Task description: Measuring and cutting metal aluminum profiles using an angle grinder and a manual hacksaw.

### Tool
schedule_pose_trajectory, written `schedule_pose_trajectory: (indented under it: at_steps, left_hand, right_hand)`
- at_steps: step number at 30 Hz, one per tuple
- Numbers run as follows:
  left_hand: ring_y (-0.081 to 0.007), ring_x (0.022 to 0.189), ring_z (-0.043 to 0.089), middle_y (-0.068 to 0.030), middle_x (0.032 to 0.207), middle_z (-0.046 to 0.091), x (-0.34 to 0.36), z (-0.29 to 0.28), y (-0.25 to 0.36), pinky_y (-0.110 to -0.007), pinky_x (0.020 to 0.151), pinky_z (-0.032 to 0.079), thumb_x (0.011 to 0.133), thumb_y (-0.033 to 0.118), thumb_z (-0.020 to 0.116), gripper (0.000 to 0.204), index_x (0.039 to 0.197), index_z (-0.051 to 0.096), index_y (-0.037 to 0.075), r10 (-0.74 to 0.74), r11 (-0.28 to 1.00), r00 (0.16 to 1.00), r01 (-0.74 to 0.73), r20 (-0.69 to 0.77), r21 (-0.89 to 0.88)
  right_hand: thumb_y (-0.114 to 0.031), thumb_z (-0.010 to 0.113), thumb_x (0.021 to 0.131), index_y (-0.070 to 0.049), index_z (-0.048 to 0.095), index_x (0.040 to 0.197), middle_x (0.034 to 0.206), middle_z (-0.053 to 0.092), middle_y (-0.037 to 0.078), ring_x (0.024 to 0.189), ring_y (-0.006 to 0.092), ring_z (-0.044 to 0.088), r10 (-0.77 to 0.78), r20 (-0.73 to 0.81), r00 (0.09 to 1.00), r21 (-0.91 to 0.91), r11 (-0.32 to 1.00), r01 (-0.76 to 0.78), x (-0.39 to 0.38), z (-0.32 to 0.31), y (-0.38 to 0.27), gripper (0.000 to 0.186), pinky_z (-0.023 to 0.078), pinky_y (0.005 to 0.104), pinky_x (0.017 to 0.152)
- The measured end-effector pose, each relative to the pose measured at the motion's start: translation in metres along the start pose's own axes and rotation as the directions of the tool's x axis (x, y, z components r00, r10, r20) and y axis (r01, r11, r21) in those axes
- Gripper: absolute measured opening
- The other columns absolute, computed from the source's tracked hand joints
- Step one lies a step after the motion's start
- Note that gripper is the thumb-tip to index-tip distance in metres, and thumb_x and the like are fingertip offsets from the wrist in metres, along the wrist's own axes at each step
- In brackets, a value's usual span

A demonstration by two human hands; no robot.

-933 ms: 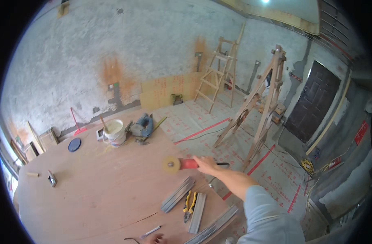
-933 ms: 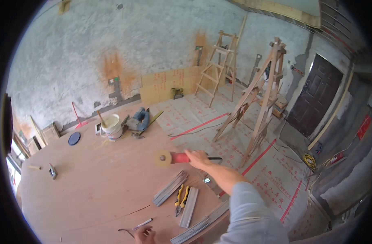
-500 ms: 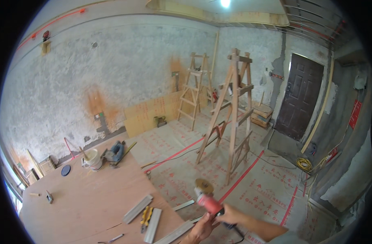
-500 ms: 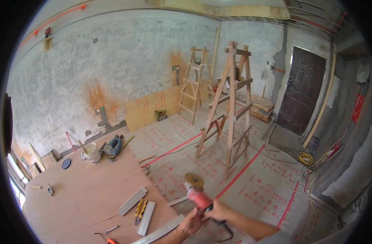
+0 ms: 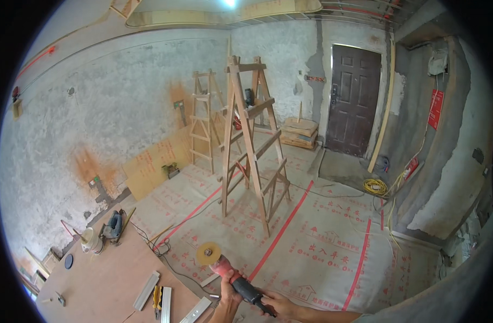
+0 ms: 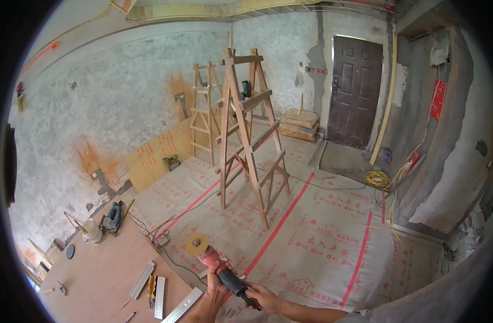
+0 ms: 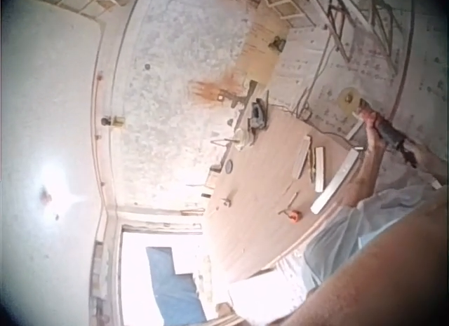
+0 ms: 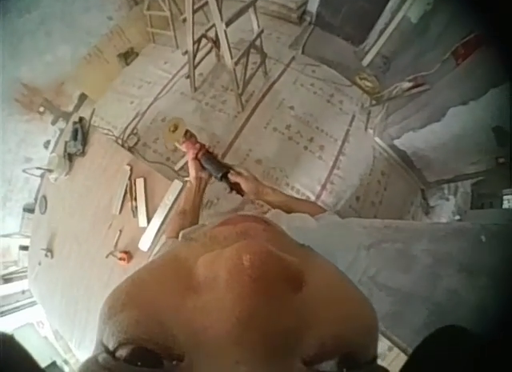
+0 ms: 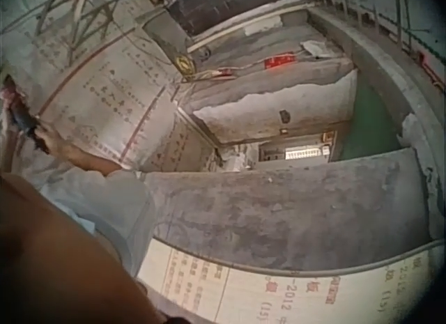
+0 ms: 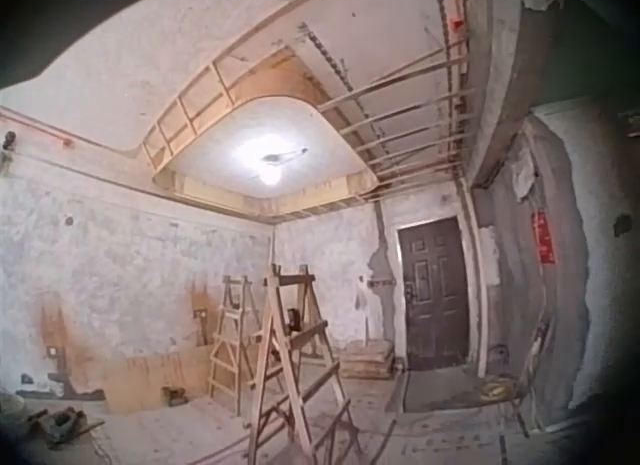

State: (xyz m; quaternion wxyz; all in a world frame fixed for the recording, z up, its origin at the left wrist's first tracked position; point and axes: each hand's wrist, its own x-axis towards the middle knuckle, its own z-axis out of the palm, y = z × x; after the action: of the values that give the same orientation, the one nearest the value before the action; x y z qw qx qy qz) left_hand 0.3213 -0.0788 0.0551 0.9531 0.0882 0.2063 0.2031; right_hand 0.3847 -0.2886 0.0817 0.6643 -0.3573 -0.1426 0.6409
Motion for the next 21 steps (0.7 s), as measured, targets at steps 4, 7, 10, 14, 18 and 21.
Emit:
schedule_pose_trajectory:
  at_steps: [4, 7, 10, 14, 18, 21]
  left_hand:
    - [-0.0265, 0.080, 0.062, -0.0103, 0.088, 0.062, -0.017, 0.004, 0.002, -0.044, 0.077, 0.056, 0.085, 0.024, 0.068, 0.026, 0.098, 0.055, 0.005, 0.018, 1.000, 0.999, -0.019, 0.039, 0.025]
    - [-0.0267, 0.078, 0.062, -0.0101, 0.087, 0.062, -0.031, 0.003, 0.004, -0.044, 0.076, 0.056, 0.086, 0.023, 0.067, 0.025, 0.099, 0.056, 0.005, 0.015, 0.999, 1.000, -0.016, 0.013, 0.049]
    - [-0.0264, 0.076, 0.061, -0.0092, 0.085, 0.061, -0.038, -0.012, 0.005, -0.045, 0.073, 0.057, 0.088, 0.024, 0.066, 0.024, 0.100, 0.056, 0.007, 0.009, 1.000, 0.996, -0.007, -0.087, 0.022]
    - [-0.0223, 0.076, 0.062, -0.0048, 0.081, 0.060, -0.031, -0.028, 0.008, -0.039, 0.070, 0.056, 0.090, 0.030, 0.068, 0.021, 0.096, 0.058, 0.014, 0.046, 0.999, 0.999, -0.046, 0.022, -0.014]
    - [-0.0230, 0.068, 0.062, -0.0092, 0.081, 0.063, -0.023, 0.006, 0.011, -0.038, 0.067, 0.056, 0.087, 0.024, 0.072, 0.026, 0.099, 0.056, 0.007, 0.011, 1.000, 0.999, -0.011, 0.033, 0.013]
    - [-0.0230, 0.065, 0.063, -0.0086, 0.078, 0.063, -0.020, 0.002, 0.004, -0.037, 0.062, 0.056, 0.085, 0.016, 0.073, 0.022, 0.095, 0.058, 0.004, 0.119, 0.991, 0.991, -0.115, -0.058, 0.068]
  right_hand:
    - [-0.017, 0.049, 0.107, -0.009, 0.032, 0.157, 0.114, 0.061, 0.009, 0.073, 0.0149, 0.064, -0.025, -0.051, 0.998, 0.017, 1.000, 0.026, 0.000, 0.016, 0.015, 0.053, 0.049, 0.0261, 0.055]
    - [-0.018, 0.048, 0.107, -0.007, 0.034, 0.154, 0.112, 0.066, 0.014, 0.070, 0.0127, 0.060, -0.094, -0.156, 0.983, -0.172, 0.983, 0.067, -0.007, 0.038, 0.023, 0.051, 0.046, 0.0229, 0.055]
    - [-0.019, 0.049, 0.106, -0.006, 0.039, 0.150, 0.108, 0.067, 0.013, 0.066, 0.0119, 0.060, -0.098, -0.170, 0.981, -0.169, 0.983, 0.068, -0.004, 0.046, 0.036, 0.047, 0.045, 0.0230, 0.051]
    - [-0.027, 0.056, 0.103, -0.010, 0.058, 0.105, 0.066, 0.063, 0.003, 0.049, 0.0120, 0.055, -0.047, -0.425, 0.904, -0.382, 0.914, -0.133, -0.002, 0.058, 0.027, 0.017, 0.043, 0.0271, 0.043]
    - [-0.024, 0.053, 0.100, -0.006, 0.049, 0.138, 0.102, 0.068, 0.011, 0.075, 0.0173, 0.067, -0.081, -0.229, 0.970, -0.298, 0.955, 0.009, 0.001, 0.036, 0.014, 0.042, 0.056, 0.0342, 0.064]
    - [-0.021, 0.058, 0.096, -0.003, 0.048, 0.138, 0.106, 0.067, 0.015, 0.089, 0.0222, 0.068, 0.016, -0.160, 0.987, -0.104, 0.994, -0.033, 0.017, 0.047, -0.024, 0.047, 0.056, 0.0419, 0.078]
